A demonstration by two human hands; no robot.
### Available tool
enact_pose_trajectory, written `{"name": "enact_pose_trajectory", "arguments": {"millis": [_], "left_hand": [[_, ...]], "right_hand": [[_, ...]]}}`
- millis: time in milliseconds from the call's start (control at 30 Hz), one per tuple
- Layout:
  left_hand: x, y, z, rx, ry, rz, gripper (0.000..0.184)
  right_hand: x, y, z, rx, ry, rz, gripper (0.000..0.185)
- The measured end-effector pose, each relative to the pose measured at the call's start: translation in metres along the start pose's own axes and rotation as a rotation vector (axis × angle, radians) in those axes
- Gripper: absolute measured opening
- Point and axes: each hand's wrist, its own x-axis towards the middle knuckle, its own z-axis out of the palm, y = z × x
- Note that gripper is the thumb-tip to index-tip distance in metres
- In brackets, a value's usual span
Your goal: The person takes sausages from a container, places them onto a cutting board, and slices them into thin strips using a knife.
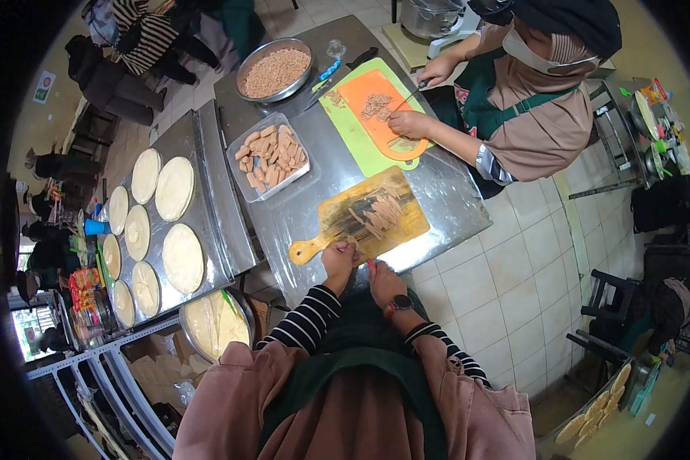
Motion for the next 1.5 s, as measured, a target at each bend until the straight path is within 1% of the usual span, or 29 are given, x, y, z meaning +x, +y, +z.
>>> {"name": "enact_pose_trajectory", "arguments": {"millis": [233,300,500,733,800,933,1033,1133,1300,1500], "left_hand": [[0.000,-0.005,0.000,-0.030,-0.005,0.014,0.014],[0.000,-0.003,-0.001,-0.008,-0.017,0.005,0.015],[-0.001,0.003,-0.002,0.063,-0.003,0.014,0.015],[0.001,0.002,-0.002,0.003,-0.015,-0.002,0.013],[0.002,0.000,-0.001,-0.021,-0.017,-0.007,0.012],[-0.002,0.004,-0.001,-0.017,-0.011,0.000,0.011],[0.000,0.005,-0.003,0.036,0.022,0.049,0.010],[0.001,-0.003,-0.001,0.016,0.014,0.059,0.011],[0.000,0.000,-0.001,-0.017,0.025,0.049,0.011],[-0.002,0.002,-0.003,0.028,0.016,0.079,0.010]], "right_hand": [[-0.003,-0.002,-0.002,0.016,0.027,-0.016,0.032],[-0.002,-0.004,-0.006,0.021,0.016,-0.009,0.035],[0.001,-0.001,-0.005,-0.004,0.013,-0.025,0.035],[0.010,-0.002,-0.001,-0.001,0.043,-0.038,0.035],[0.015,-0.005,0.000,-0.027,0.004,-0.018,0.035],[0.013,-0.006,-0.001,-0.035,0.002,0.009,0.034],[0.005,-0.006,-0.007,-0.049,-0.029,0.014,0.031],[-0.004,0.002,-0.011,-0.135,-0.022,0.040,0.031],[-0.002,-0.003,-0.006,-0.079,0.039,-0.005,0.034],[0.000,-0.008,-0.006,-0.047,0.024,-0.027,0.036]]}}
